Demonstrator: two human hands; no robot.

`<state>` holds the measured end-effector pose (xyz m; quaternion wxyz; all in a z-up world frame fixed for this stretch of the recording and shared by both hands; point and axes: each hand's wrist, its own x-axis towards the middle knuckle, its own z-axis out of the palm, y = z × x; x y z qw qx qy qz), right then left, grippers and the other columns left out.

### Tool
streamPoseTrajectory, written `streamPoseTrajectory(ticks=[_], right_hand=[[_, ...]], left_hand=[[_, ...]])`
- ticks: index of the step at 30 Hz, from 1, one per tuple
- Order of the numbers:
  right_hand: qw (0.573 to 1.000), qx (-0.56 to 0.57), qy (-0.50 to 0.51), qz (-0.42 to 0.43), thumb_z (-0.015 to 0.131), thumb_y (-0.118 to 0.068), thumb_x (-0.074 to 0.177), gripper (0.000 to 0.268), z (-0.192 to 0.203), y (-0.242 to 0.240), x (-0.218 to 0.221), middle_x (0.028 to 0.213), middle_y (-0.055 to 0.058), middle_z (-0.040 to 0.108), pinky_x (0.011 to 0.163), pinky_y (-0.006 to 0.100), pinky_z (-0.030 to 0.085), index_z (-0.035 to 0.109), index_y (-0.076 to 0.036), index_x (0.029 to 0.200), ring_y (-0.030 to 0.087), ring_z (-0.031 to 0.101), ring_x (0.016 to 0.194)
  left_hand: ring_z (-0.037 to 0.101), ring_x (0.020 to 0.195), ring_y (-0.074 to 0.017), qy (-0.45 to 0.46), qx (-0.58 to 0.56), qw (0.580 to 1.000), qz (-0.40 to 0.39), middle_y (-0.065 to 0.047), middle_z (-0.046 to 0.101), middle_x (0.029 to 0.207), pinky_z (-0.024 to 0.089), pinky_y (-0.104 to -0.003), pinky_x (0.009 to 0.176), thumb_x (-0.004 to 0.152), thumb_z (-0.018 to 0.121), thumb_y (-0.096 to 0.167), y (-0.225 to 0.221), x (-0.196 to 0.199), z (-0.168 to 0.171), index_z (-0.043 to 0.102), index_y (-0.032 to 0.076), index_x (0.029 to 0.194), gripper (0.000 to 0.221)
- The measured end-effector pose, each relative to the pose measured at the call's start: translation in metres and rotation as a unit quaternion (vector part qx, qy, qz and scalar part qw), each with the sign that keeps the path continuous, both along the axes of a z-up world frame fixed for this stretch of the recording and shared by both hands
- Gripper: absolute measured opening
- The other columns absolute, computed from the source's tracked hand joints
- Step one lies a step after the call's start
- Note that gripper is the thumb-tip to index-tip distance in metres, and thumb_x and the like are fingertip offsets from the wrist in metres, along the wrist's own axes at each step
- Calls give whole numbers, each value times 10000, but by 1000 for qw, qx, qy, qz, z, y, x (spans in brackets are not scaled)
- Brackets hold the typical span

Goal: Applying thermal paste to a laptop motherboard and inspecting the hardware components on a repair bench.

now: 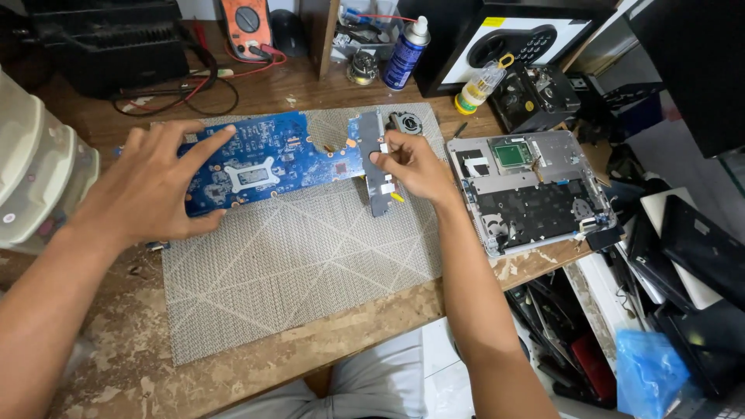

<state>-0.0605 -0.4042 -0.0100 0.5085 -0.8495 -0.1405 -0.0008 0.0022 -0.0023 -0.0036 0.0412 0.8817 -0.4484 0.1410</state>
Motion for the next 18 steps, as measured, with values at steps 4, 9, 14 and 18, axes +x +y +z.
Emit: streamPoseTrajectory(ticks=[4,9,14,18], right_hand=[[999,-43,9,-16,621,-284,1040,260,6,8,-3,650,-68,545,473,176,411,598,-156,815,59,583,525],[1000,1,4,-13,630,-212,1048,403,9,16,-6,568,-38,564,417,160,394,490,-145,676,78,653,468],[1000,-9,7,-26,591,-236,1059,428,12,20,-8,549,-5,575,416,169,418,502,-135,654,100,650,455],[999,-20,18,-41,546,-237,1068,495,19,23,-10,503,47,645,495,192,462,482,-121,591,99,635,441]], left_hand=[[609,1056,-332,-65,-2,998,27,-176,551,1249,504,-467,858,648,687,756,0,-2,0,355,114,1638,1226],[569,906,-249,-129,14,989,66,-111,568,1038,461,-367,770,633,547,944,-2,-2,-5,456,110,1621,1296],[536,885,-220,-142,28,986,84,-94,559,1023,421,-347,761,618,510,981,-7,-7,-2,440,142,1640,1324],[533,858,-209,-143,51,984,89,-79,556,992,416,-336,747,644,495,966,-10,-9,2,421,169,1650,1285]])
